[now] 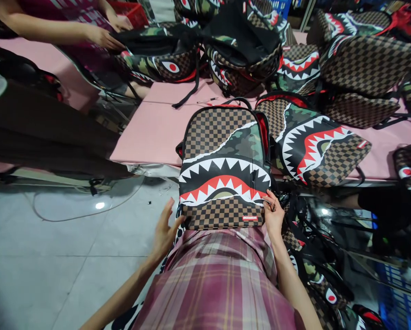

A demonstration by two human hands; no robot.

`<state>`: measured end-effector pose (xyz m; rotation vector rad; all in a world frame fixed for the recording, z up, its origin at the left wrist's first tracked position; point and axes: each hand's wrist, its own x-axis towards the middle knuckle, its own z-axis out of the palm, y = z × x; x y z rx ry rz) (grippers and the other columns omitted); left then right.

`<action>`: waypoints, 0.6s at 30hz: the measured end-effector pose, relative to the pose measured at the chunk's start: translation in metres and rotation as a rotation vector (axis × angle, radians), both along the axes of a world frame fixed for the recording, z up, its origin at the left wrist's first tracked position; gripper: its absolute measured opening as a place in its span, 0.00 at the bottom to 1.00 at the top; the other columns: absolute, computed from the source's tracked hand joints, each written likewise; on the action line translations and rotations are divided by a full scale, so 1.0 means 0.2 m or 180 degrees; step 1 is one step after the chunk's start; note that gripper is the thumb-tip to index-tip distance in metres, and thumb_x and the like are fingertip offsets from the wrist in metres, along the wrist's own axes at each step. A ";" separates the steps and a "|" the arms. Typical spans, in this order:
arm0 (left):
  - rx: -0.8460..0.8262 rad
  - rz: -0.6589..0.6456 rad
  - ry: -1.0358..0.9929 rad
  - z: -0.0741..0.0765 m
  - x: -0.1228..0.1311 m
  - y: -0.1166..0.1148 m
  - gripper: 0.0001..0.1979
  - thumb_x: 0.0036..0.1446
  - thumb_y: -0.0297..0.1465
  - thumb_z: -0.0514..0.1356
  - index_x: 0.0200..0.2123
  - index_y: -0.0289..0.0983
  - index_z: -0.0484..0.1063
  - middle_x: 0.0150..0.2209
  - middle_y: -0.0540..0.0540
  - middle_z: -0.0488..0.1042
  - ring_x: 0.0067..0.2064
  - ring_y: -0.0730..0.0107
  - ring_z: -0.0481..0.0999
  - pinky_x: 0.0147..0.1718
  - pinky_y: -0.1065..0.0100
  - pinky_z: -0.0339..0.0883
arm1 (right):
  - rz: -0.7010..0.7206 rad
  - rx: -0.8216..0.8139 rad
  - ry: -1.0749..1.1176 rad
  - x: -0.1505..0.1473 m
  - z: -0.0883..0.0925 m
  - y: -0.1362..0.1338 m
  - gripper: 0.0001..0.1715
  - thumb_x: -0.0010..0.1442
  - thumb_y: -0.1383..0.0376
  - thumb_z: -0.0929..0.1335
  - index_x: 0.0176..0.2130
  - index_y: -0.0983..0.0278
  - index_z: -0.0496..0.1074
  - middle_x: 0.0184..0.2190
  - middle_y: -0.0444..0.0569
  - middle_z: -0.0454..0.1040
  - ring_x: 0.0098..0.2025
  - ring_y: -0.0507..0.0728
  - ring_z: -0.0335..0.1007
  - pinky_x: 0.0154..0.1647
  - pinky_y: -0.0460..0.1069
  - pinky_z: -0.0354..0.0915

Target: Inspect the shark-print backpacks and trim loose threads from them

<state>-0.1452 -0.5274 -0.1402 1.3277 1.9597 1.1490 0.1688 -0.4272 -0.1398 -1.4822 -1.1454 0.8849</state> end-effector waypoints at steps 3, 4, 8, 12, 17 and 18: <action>-0.0602 0.0341 -0.1088 0.01 0.03 0.15 0.26 0.54 0.41 0.54 0.55 0.38 0.60 0.53 0.42 0.67 0.53 0.60 0.67 0.49 0.60 0.63 | -0.0285 0.0027 0.0165 -0.05 -0.02 0.00 0.08 0.49 0.66 0.66 0.31 0.66 0.73 0.49 0.57 0.70 0.50 0.59 0.66 0.53 0.55 0.58; -0.0744 0.0413 -0.1287 0.02 0.04 0.18 0.26 0.52 0.42 0.55 0.53 0.37 0.62 0.50 0.42 0.70 0.49 0.60 0.70 0.46 0.61 0.65 | -0.0343 0.0000 0.0207 -0.06 -0.02 -0.01 0.08 0.49 0.66 0.67 0.31 0.66 0.73 0.49 0.57 0.70 0.50 0.59 0.66 0.53 0.55 0.58; -0.0946 0.0813 -0.1283 0.05 0.01 0.20 0.25 0.44 0.45 0.61 0.43 0.34 0.68 0.38 0.43 0.75 0.38 0.61 0.74 0.35 0.66 0.67 | -0.0191 -0.0257 0.0266 -0.13 -0.02 -0.07 0.10 0.49 0.65 0.66 0.35 0.65 0.73 0.50 0.55 0.69 0.51 0.59 0.65 0.53 0.55 0.58; -0.1109 0.0887 -0.1060 0.13 -0.12 0.13 0.24 0.43 0.46 0.61 0.38 0.34 0.69 0.33 0.45 0.76 0.35 0.61 0.74 0.30 0.67 0.67 | 0.0482 -0.0504 0.0004 -0.20 0.00 -0.15 0.10 0.52 0.64 0.65 0.35 0.62 0.73 0.48 0.51 0.71 0.50 0.58 0.66 0.52 0.55 0.59; -0.1095 0.0894 -0.0928 0.18 -0.19 0.17 0.25 0.45 0.46 0.57 0.43 0.35 0.67 0.37 0.43 0.76 0.40 0.57 0.74 0.38 0.62 0.67 | 0.1035 -0.0170 -0.0695 -0.29 0.11 0.03 0.13 0.57 0.63 0.62 0.39 0.61 0.73 0.41 0.50 0.74 0.43 0.57 0.70 0.45 0.53 0.64; -0.1044 0.0901 -0.0946 0.18 -0.19 0.18 0.25 0.46 0.46 0.57 0.44 0.36 0.66 0.39 0.43 0.76 0.41 0.57 0.74 0.39 0.62 0.67 | 0.1092 0.0035 -0.0883 -0.32 0.15 0.11 0.14 0.57 0.63 0.61 0.41 0.61 0.72 0.42 0.50 0.73 0.44 0.57 0.69 0.46 0.53 0.64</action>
